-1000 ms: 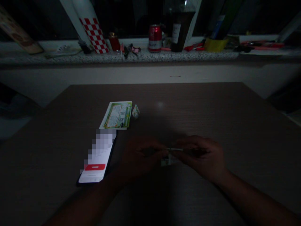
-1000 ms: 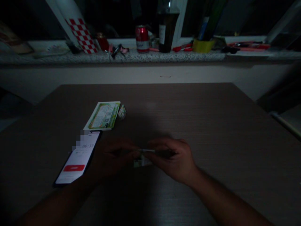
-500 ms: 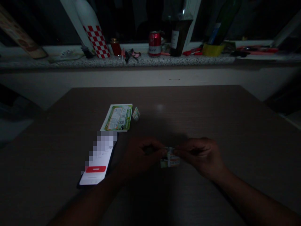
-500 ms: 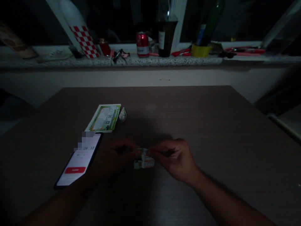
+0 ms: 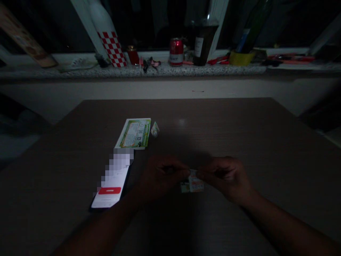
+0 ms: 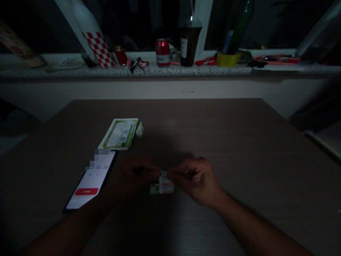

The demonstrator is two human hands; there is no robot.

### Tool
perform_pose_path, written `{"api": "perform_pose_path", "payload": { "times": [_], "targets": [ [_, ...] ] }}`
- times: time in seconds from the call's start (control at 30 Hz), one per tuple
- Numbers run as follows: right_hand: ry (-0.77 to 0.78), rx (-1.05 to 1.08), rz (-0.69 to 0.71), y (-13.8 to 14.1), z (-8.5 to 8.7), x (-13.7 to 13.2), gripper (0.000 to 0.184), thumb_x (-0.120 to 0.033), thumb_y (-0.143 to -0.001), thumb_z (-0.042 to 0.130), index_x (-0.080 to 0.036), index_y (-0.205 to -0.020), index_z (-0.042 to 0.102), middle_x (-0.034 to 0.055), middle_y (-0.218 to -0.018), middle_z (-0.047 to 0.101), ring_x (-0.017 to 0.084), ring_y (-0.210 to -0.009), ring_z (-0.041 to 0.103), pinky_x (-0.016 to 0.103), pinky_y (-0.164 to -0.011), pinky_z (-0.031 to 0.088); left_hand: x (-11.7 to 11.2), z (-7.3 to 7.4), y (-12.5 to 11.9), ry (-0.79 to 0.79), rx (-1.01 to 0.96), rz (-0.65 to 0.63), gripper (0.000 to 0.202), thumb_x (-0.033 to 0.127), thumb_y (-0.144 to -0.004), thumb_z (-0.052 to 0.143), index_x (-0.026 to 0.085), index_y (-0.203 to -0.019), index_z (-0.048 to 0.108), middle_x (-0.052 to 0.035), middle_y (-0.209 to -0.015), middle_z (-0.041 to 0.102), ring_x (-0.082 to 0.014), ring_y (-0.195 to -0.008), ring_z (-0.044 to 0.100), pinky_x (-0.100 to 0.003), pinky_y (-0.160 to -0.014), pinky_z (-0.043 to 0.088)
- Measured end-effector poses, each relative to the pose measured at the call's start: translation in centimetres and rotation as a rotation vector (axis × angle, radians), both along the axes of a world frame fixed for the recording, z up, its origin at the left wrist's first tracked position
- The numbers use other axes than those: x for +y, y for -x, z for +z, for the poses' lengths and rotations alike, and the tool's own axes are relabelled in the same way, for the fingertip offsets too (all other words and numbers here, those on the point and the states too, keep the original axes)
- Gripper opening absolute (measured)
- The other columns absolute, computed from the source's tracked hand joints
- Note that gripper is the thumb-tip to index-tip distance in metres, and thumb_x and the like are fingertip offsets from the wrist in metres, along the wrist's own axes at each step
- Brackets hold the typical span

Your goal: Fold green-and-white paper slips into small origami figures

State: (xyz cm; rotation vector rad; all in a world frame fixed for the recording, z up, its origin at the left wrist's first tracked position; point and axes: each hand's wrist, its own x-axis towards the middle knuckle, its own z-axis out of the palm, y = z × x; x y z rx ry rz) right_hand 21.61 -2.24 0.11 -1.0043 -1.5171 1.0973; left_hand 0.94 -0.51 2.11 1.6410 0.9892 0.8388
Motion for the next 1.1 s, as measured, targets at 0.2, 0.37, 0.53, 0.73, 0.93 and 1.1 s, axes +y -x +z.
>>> {"api": "perform_pose_path", "payload": {
  "times": [0.2, 0.37, 0.53, 0.73, 0.93, 1.1],
  "targets": [
    [0.089, 0.06, 0.047, -0.2, -0.2, 0.2, 0.003, -0.018, -0.072, 0.074, -0.017, -0.075, 0.073, 0.0016, -0.063, 0.072, 0.009, -0.054, 0.063, 0.017, -0.05, 0.05, 0.1, -0.4, -0.2, 0.021, 0.032, -0.012, 0.009, 0.023, -0.08, 0.068, 0.015, -0.077, 0.071, -0.0001, -0.069, 0.067, -0.0106, -0.063, 0.059, -0.019, -0.057, 0.042],
    [0.053, 0.029, 0.067, -0.2, -0.4, 0.3, 0.003, -0.018, -0.072, 0.075, -0.016, -0.074, 0.073, 0.0023, -0.064, 0.072, 0.009, -0.055, 0.063, 0.017, -0.051, 0.049, 0.2, -0.5, -0.3, 0.001, 0.108, -0.055, 0.011, 0.023, -0.081, 0.066, 0.016, -0.086, 0.074, -0.0023, -0.078, 0.073, -0.0134, -0.072, 0.064, -0.021, -0.063, 0.046],
    [0.084, -0.002, 0.092, 0.3, -0.6, 0.7, 0.01, -0.025, -0.077, 0.072, -0.016, -0.08, 0.074, 0.0038, -0.069, 0.073, 0.012, -0.059, 0.065, 0.02, -0.053, 0.051, 0.2, -0.3, -0.1, -0.076, 0.146, 0.001, 0.011, 0.024, -0.081, 0.067, 0.016, -0.083, 0.076, -0.0015, -0.075, 0.073, -0.0128, -0.067, 0.064, -0.02, -0.061, 0.045],
    [-0.115, -0.156, 0.008, 0.0, -0.5, 1.1, 0.009, -0.024, -0.079, 0.07, -0.017, -0.08, 0.076, 0.0038, -0.07, 0.073, 0.013, -0.06, 0.066, 0.022, -0.053, 0.051, 0.4, -0.7, -0.2, -0.257, 0.275, -0.011, 0.015, 0.026, -0.087, 0.061, 0.02, -0.091, 0.073, -0.0011, -0.081, 0.073, -0.0141, -0.073, 0.065, -0.024, -0.067, 0.045],
    [-0.224, -0.188, -0.167, 0.0, -0.8, 0.7, 0.009, -0.021, -0.078, 0.071, -0.018, -0.084, 0.076, 0.0033, -0.072, 0.077, 0.015, -0.059, 0.071, 0.021, -0.055, 0.056, 0.4, 0.2, 0.6, -0.376, 0.375, 0.18, 0.044, 0.041, -0.073, 0.074, 0.019, -0.108, 0.063, -0.0065, -0.104, 0.067, -0.0223, -0.095, 0.06, -0.035, -0.084, 0.044],
    [-0.404, -0.248, -0.173, -0.3, -0.6, 0.8, 0.019, -0.017, -0.074, 0.074, -0.02, -0.093, 0.074, 0.0029, -0.086, 0.078, 0.016, -0.072, 0.074, 0.022, -0.066, 0.059, 0.9, -0.2, 1.2, 0.062, 0.246, 0.092, 0.039, 0.055, -0.075, 0.065, 0.016, -0.077, 0.064, -0.0015, -0.07, 0.062, -0.0164, -0.066, 0.055, -0.027, -0.06, 0.041]
  ]
}}
